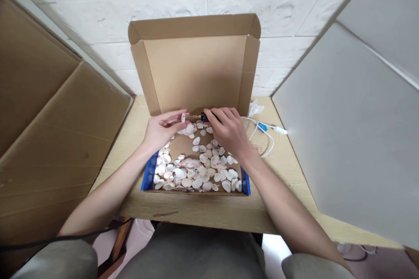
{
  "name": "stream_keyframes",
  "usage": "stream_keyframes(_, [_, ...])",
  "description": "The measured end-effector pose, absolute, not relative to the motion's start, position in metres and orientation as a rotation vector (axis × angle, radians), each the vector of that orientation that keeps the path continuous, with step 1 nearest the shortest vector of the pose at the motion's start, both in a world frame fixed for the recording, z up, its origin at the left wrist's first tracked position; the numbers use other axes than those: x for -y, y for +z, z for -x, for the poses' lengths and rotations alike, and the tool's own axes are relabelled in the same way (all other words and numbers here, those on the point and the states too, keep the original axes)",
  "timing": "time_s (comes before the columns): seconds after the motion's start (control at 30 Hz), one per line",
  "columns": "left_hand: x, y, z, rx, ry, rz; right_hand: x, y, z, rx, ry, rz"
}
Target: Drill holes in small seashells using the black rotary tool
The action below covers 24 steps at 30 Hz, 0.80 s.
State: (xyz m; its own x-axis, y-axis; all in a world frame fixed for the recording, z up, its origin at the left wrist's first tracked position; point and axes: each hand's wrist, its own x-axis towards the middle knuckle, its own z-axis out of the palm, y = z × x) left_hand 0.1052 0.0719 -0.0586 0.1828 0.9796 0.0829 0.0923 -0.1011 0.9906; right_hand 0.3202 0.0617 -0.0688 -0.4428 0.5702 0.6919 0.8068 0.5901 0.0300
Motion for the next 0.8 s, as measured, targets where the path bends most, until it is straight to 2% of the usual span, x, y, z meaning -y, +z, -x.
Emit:
stream_keyframes(0.4, [-0.0696,-0.0581,-0.1094,-1.116,1.048,-1.44,-0.0608,-0.0665,-0.3175,2.201,-0.556,0.997])
stream_keyframes(0.8, [-0.0709,-0.0567,-0.1067,-1.1,1.101,-1.405,-0.0613,-0.0698,-0.3199,2.167,-0.5,1.104])
